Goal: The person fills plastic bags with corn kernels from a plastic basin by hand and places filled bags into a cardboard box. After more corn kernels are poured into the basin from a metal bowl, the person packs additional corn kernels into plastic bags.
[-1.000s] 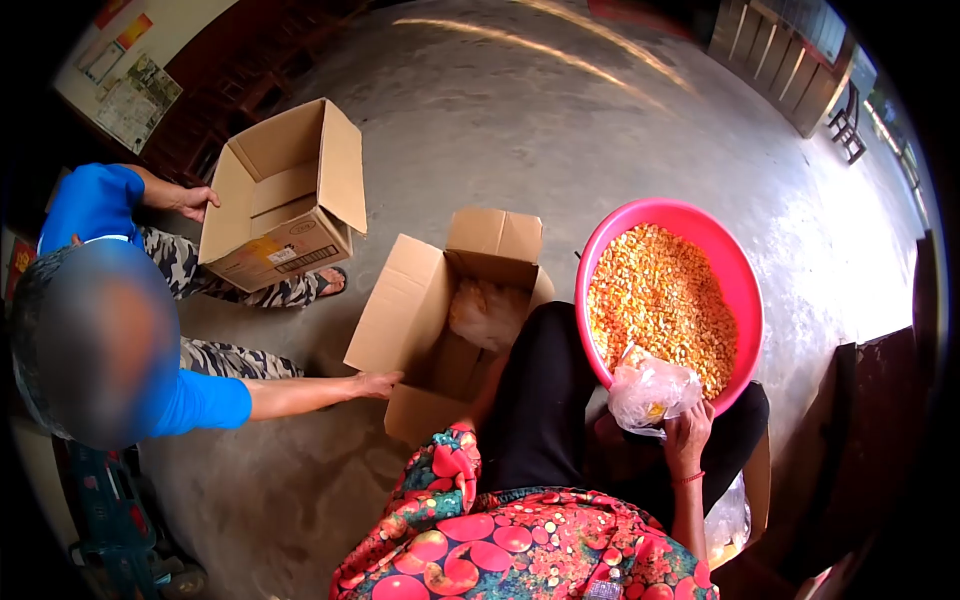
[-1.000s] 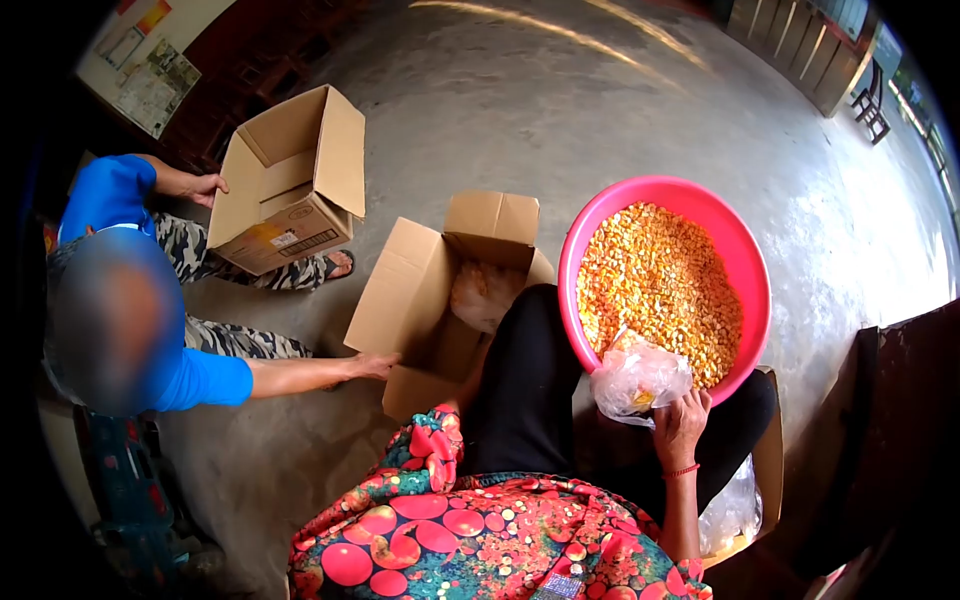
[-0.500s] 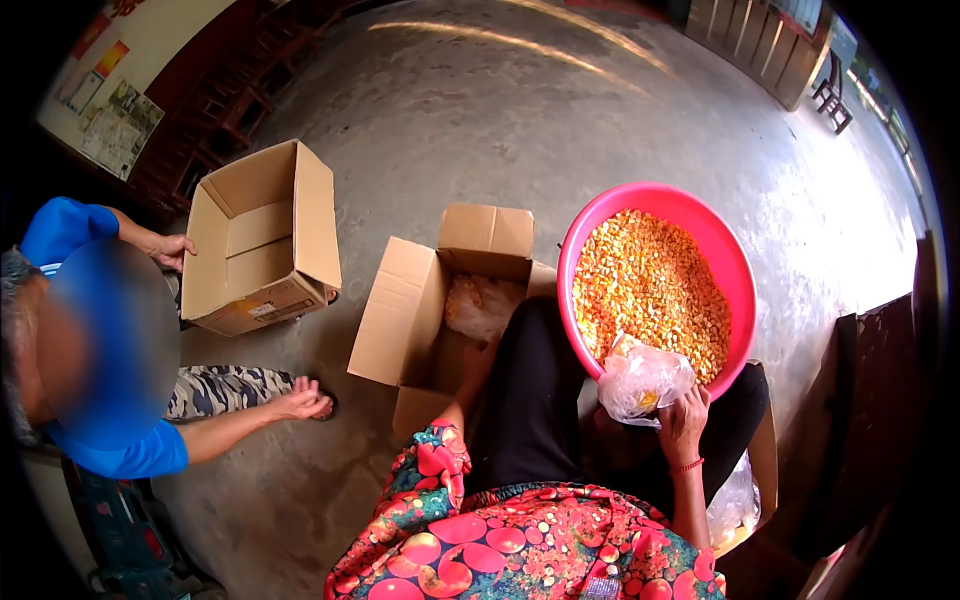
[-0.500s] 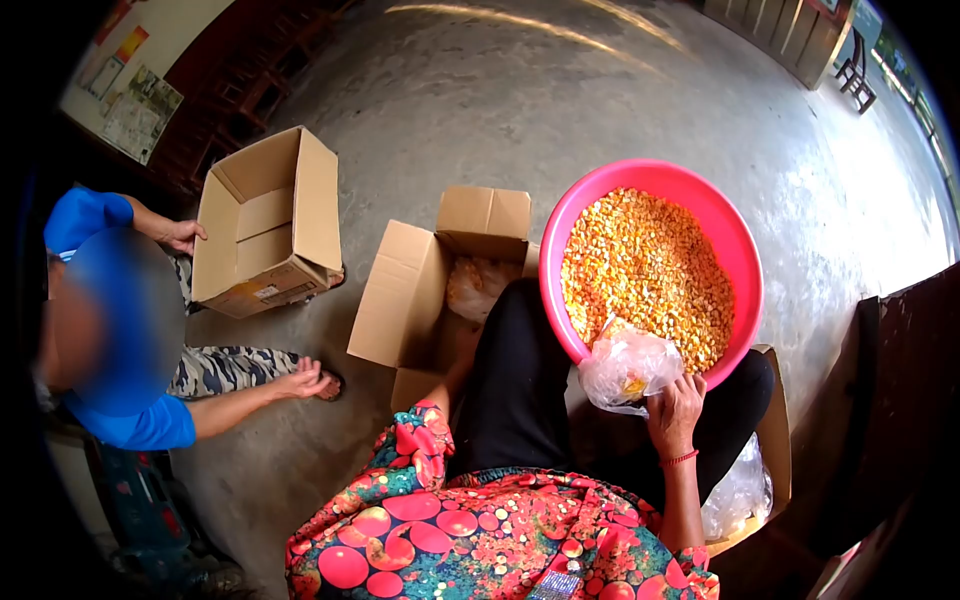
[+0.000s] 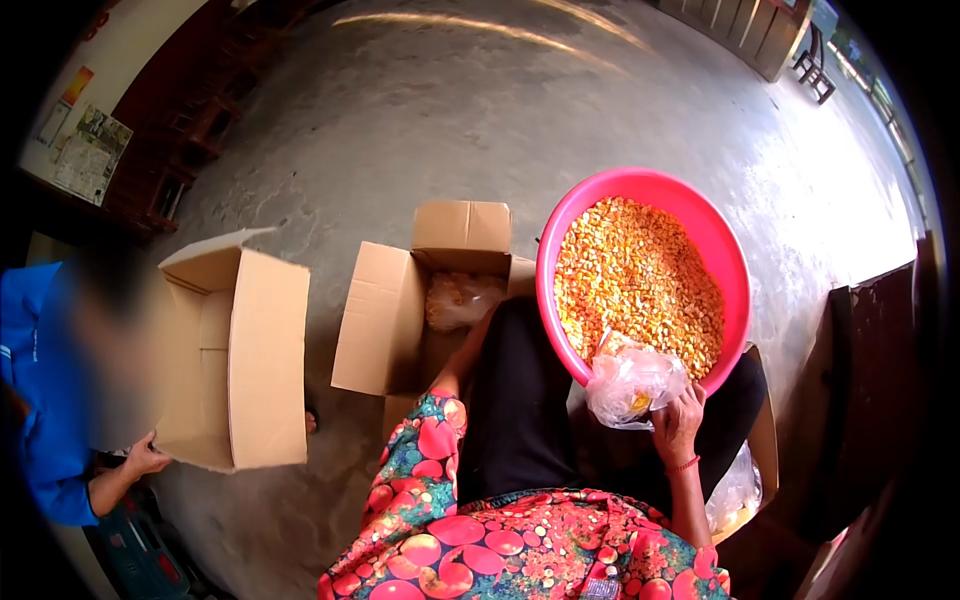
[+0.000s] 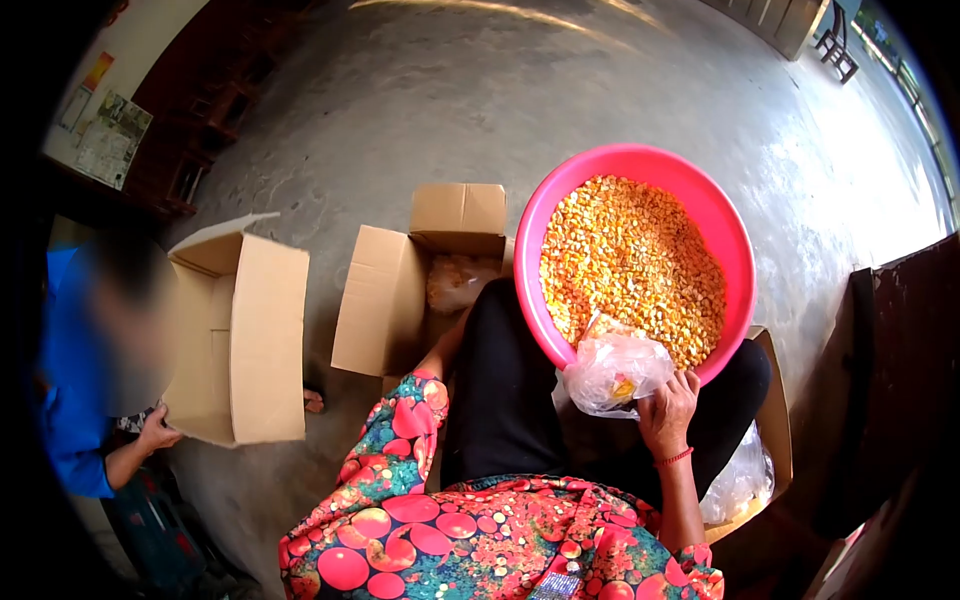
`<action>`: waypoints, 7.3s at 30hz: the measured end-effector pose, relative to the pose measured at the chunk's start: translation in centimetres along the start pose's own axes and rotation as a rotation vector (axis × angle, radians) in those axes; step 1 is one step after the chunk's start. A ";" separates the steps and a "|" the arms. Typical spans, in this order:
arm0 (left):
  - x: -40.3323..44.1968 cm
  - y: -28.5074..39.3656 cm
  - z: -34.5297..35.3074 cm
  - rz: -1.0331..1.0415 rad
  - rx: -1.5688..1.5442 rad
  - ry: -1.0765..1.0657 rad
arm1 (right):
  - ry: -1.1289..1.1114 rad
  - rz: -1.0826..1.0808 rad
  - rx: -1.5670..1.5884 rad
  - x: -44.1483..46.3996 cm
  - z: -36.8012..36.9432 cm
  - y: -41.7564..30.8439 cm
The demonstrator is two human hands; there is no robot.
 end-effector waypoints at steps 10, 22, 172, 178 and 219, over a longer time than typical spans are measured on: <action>-3.3 -5.3 0.6 -0.223 0.030 -0.064 | -0.015 0.021 -0.013 0.1 0.1 -0.1; -33.4 9.5 -24.8 -0.749 1.126 1.238 | -0.075 -0.019 -0.030 -1.6 1.3 2.0; 1.8 25.2 11.9 -0.028 -0.118 -0.106 | 0.057 0.265 0.297 12.5 7.5 13.0; 2.2 25.3 10.1 0.022 -0.687 0.241 | 0.155 0.869 1.673 12.5 4.3 13.4; -0.1 25.8 7.7 -0.027 -0.518 0.324 | -0.217 0.762 1.556 6.7 8.5 1.6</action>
Point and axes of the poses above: each hand's wrist, its own x-axis towards the middle knuckle, its own z-axis out of the palm, y = z × x, the point moved 6 cm from there along x, towards the middle knuckle, and after that the axes turned 1 degree about -z, right-handed, at the moved point
